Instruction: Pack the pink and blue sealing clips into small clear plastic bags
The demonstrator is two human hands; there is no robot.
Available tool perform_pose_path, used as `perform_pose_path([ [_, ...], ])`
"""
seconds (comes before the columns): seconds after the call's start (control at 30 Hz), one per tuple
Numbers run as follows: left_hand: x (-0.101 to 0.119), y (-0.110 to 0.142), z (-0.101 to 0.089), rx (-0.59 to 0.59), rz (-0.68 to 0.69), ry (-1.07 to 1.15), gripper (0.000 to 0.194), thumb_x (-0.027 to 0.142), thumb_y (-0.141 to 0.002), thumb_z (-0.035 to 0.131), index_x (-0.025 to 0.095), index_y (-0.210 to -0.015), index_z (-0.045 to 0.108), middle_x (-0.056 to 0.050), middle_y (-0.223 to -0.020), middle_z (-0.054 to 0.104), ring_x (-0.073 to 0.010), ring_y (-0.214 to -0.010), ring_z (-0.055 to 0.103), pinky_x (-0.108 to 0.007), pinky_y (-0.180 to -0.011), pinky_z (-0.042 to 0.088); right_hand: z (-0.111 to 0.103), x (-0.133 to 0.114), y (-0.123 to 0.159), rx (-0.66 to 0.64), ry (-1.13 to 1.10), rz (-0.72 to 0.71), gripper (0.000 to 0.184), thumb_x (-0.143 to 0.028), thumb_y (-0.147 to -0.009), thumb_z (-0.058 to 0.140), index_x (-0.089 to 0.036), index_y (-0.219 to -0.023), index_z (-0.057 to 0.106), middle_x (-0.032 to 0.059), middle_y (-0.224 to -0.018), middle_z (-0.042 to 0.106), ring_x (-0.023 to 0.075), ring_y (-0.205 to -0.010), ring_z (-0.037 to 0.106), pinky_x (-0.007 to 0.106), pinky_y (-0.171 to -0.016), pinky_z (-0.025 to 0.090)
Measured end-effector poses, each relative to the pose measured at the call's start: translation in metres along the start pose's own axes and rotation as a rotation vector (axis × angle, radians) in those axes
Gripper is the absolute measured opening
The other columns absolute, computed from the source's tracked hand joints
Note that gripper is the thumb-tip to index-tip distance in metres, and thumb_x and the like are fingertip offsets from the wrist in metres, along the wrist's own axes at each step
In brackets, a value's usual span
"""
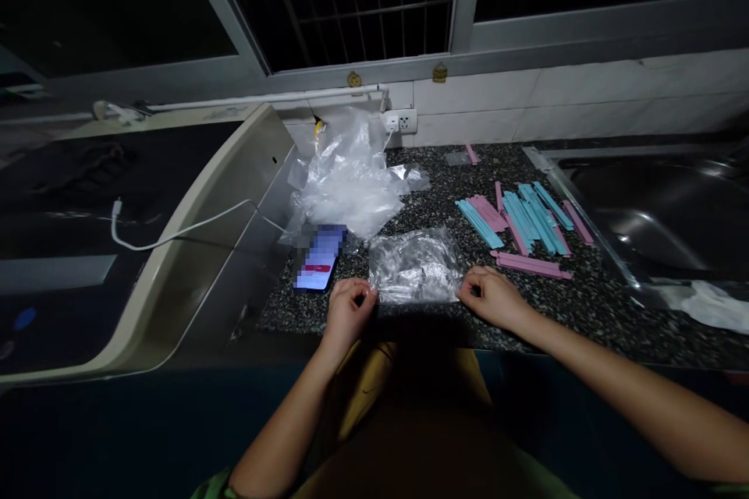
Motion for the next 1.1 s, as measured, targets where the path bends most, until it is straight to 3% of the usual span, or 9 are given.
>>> perform_pose_path([
  [0.1, 0.001, 0.004, 0.001, 0.013, 0.024, -0.096, 0.016, 0.024, -0.073, 0.058, 0.019, -0.057, 0.058, -0.005, -0.086, 0.064, -0.0202, -0.089, 0.049, -0.037, -0.086, 0.038, -0.008, -0.005, 0.004, 0.117, 0.138, 0.015, 0.025, -0.045, -0.075, 0.052, -0.022, -0.07, 0.057, 0.0047, -0.072, 0.06, 0.0207, -0.067, 0.056, 0.032, -0.061, 0.042],
  [0.2, 0.003, 0.005, 0.002, 0.002, 0.048, -0.139, 0.017, 0.023, -0.074, 0.057, 0.019, -0.058, 0.057, -0.004, -0.086, 0.063, -0.0197, -0.09, 0.049, -0.037, -0.085, 0.038, -0.014, -0.018, 0.001, 0.315, 0.235, -0.192, 0.027, -0.042, -0.082, 0.047, -0.019, -0.089, 0.06, 0.009, -0.087, 0.06, 0.0223, -0.079, 0.056, 0.033, -0.067, 0.043],
  [0.33, 0.002, 0.004, 0.001, -0.013, 0.067, -0.158, 0.018, 0.02, -0.073, 0.057, 0.018, -0.055, 0.055, -0.004, -0.086, 0.062, -0.0194, -0.089, 0.049, -0.037, -0.085, 0.038, -0.003, -0.026, -0.009, 0.233, 0.389, -0.43, 0.027, -0.034, -0.084, 0.048, -0.019, -0.1, 0.064, 0.0102, -0.093, 0.061, 0.0237, -0.087, 0.053, 0.035, -0.074, 0.042],
  [0.47, -0.001, 0.003, 0.0, -0.024, 0.092, -0.148, 0.02, 0.021, -0.074, 0.057, 0.018, -0.055, 0.053, -0.004, -0.086, 0.062, -0.0191, -0.089, 0.049, -0.036, -0.084, 0.039, 0.002, -0.019, -0.016, 0.106, 0.476, -0.394, 0.026, -0.035, -0.084, 0.049, -0.019, -0.097, 0.066, 0.0077, -0.079, 0.064, 0.0216, -0.076, 0.056, 0.033, -0.067, 0.04],
  [0.63, -0.003, 0.003, 0.0, -0.034, 0.105, -0.168, 0.02, 0.023, -0.075, 0.057, 0.018, -0.056, 0.053, -0.004, -0.086, 0.062, -0.0196, -0.089, 0.049, -0.037, -0.084, 0.039, -0.005, -0.023, -0.047, 0.237, 0.409, -0.389, 0.032, -0.034, -0.088, 0.041, -0.018, -0.1, 0.065, 0.008, -0.086, 0.067, 0.0201, -0.083, 0.058, 0.031, -0.074, 0.042],
  [0.77, -0.002, 0.004, -0.001, -0.03, 0.113, -0.162, 0.021, 0.021, -0.074, 0.058, 0.018, -0.054, 0.052, -0.004, -0.085, 0.062, -0.0196, -0.089, 0.049, -0.037, -0.083, 0.039, 0.004, -0.017, -0.08, 0.148, 0.559, -0.337, 0.033, -0.033, -0.087, 0.042, -0.02, -0.107, 0.065, 0.0082, -0.083, 0.066, 0.0209, -0.079, 0.059, 0.031, -0.071, 0.041],
  [0.9, -0.001, 0.005, -0.002, -0.015, 0.115, -0.128, 0.022, 0.021, -0.073, 0.059, 0.018, -0.052, 0.052, -0.004, -0.083, 0.062, -0.0192, -0.087, 0.05, -0.037, -0.082, 0.039, -0.001, -0.016, -0.074, 0.235, 0.582, -0.297, 0.034, -0.032, -0.087, 0.043, -0.016, -0.109, 0.063, 0.0096, -0.08, 0.064, 0.0204, -0.075, 0.057, 0.03, -0.066, 0.038],
  [0.97, -0.001, 0.004, -0.001, -0.009, 0.11, -0.101, 0.023, 0.02, -0.072, 0.059, 0.018, -0.051, 0.051, -0.003, -0.081, 0.063, -0.0185, -0.085, 0.051, -0.037, -0.081, 0.039, -0.002, -0.027, -0.055, 0.317, 0.54, -0.44, 0.035, -0.035, -0.088, 0.042, -0.015, -0.106, 0.063, 0.01, -0.081, 0.062, 0.0199, -0.076, 0.054, 0.03, -0.066, 0.037],
  [1.1, -0.003, 0.003, 0.0, -0.016, 0.104, -0.058, 0.025, 0.021, -0.073, 0.058, 0.018, -0.05, 0.048, -0.002, -0.079, 0.064, -0.0178, -0.083, 0.053, -0.037, -0.08, 0.04, 0.019, -0.051, -0.018, 0.288, 0.519, -0.828, 0.035, -0.046, -0.08, 0.052, -0.018, -0.098, 0.064, 0.0084, -0.084, 0.062, 0.0194, -0.075, 0.049, 0.03, -0.064, 0.032],
])
Point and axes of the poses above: each hand's wrist, its own y-axis away from the middle knuckle, its own z-axis out of the palm, x = y × z, the point moved 2 cm from there along -y, towards the middle knuckle
